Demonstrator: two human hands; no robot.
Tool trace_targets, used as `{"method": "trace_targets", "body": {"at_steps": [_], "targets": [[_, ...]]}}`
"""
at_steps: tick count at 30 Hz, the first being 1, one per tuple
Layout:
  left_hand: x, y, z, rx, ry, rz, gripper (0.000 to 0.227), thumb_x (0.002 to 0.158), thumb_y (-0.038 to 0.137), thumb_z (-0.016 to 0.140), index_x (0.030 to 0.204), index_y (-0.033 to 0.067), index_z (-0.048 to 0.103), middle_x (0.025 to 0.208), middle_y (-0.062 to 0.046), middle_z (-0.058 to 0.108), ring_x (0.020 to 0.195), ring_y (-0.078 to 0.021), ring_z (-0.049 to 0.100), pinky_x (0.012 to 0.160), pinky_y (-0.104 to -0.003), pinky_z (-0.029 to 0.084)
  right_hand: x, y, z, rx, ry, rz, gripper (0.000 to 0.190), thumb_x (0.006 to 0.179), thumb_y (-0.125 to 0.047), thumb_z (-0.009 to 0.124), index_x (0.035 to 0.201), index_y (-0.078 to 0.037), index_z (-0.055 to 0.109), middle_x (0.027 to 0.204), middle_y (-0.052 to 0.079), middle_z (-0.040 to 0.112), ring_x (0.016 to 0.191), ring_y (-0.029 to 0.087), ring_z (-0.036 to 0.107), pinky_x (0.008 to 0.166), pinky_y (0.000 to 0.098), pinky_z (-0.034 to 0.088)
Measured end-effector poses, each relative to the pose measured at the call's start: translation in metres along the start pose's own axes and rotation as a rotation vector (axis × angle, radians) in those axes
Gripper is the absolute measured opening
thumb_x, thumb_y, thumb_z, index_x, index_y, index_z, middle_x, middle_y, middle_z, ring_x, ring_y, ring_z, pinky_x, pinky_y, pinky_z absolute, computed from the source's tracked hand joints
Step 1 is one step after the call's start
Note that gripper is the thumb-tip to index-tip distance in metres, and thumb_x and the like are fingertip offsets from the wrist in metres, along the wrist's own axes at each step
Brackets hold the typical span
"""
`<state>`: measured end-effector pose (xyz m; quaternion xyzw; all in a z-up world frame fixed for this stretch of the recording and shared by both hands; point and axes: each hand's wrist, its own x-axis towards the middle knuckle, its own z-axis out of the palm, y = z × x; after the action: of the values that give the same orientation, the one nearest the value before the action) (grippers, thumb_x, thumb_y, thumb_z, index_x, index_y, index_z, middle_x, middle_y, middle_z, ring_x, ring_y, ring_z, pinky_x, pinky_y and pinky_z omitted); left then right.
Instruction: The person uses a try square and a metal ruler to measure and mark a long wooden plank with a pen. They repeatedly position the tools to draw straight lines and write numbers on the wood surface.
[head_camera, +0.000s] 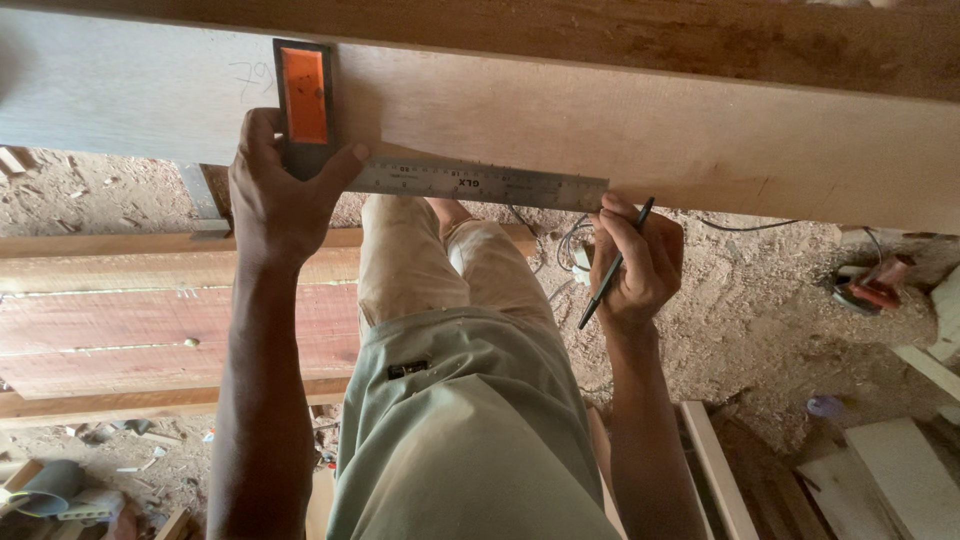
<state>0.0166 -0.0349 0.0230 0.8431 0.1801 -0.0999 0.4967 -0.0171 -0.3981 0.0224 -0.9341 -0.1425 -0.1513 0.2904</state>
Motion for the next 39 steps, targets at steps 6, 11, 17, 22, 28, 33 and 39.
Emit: {"method": "trace_targets", "body": {"at_steps": [6,11,17,22,28,33,39], "targets": [[0.002,-0.018,-0.01,0.144,-0.032,0.019,0.051,0.096,0.032,0.089,0.119,0.0006,0.057,0.093,-0.014,0.075,0.079,-0.0178,0.073,0.068,-0.035,0.06,-0.006,0.014,0.007,-0.034,0.043,-0.098,0.012,0.103,-0.012,0.077,0.111,-0.01,0.069,0.113,0.009,0.08,0.1,0.013,0.071,0.091,0.0312,0.052],[0.001,-0.031,-0.035,0.126,-0.038,-0.166,0.048,0.094,0.034,0.085,0.118,0.0041,0.057,0.091,-0.009,0.073,0.074,-0.0141,0.069,0.062,-0.033,0.059,-0.004,0.001,0.023,-0.071,0.019,-0.174,0.006,0.103,-0.012,0.075,0.108,-0.014,0.074,0.105,0.009,0.082,0.106,0.017,0.069,0.093,0.0336,0.049],[0.009,-0.038,-0.06,0.201,-0.042,-0.233,0.047,0.098,0.035,0.086,0.119,0.0048,0.058,0.087,-0.01,0.07,0.067,-0.0167,0.063,0.062,-0.034,0.056,0.011,-0.044,0.032,-0.068,-0.07,-0.118,0.011,0.098,-0.013,0.08,0.107,-0.014,0.075,0.112,0.006,0.08,0.105,0.021,0.063,0.091,0.035,0.046],[0.011,-0.038,-0.07,0.08,-0.006,-0.215,0.048,0.095,0.031,0.088,0.123,0.0035,0.059,0.099,-0.009,0.075,0.089,-0.013,0.073,0.077,-0.031,0.059,0.027,-0.056,0.037,-0.044,-0.104,-0.134,0.016,0.095,-0.017,0.083,0.109,-0.014,0.075,0.117,0.003,0.078,0.106,0.022,0.062,0.092,0.0379,0.044],[0.014,-0.032,-0.073,0.093,-0.026,-0.315,0.047,0.093,0.026,0.088,0.123,0.0038,0.06,0.099,-0.011,0.077,0.088,-0.0161,0.074,0.078,-0.035,0.058,0.031,-0.057,0.034,-0.018,-0.132,-0.116,0.014,0.096,-0.013,0.083,0.108,-0.013,0.076,0.116,0.001,0.078,0.106,0.021,0.061,0.094,0.0384,0.045],[0.014,-0.036,-0.071,-0.09,0.017,-0.266,0.043,0.096,0.019,0.084,0.124,0.0024,0.057,0.104,-0.011,0.075,0.097,-0.0166,0.077,0.086,-0.034,0.061,0.029,-0.056,0.04,-0.008,-0.11,-0.13,0.014,0.094,-0.015,0.084,0.106,-0.015,0.076,0.117,0.0,0.078,0.106,0.021,0.06,0.093,0.0365,0.044],[0.01,-0.046,-0.072,-0.162,0.006,-0.2,0.04,0.101,0.015,0.085,0.126,0.0016,0.057,0.105,-0.013,0.074,0.102,-0.0198,0.077,0.09,-0.035,0.062,0.028,-0.054,0.043,-0.023,-0.11,-0.15,0.013,0.096,-0.017,0.084,0.107,-0.015,0.077,0.115,0.001,0.08,0.104,0.019,0.059,0.09,0.0359,0.043]]}}
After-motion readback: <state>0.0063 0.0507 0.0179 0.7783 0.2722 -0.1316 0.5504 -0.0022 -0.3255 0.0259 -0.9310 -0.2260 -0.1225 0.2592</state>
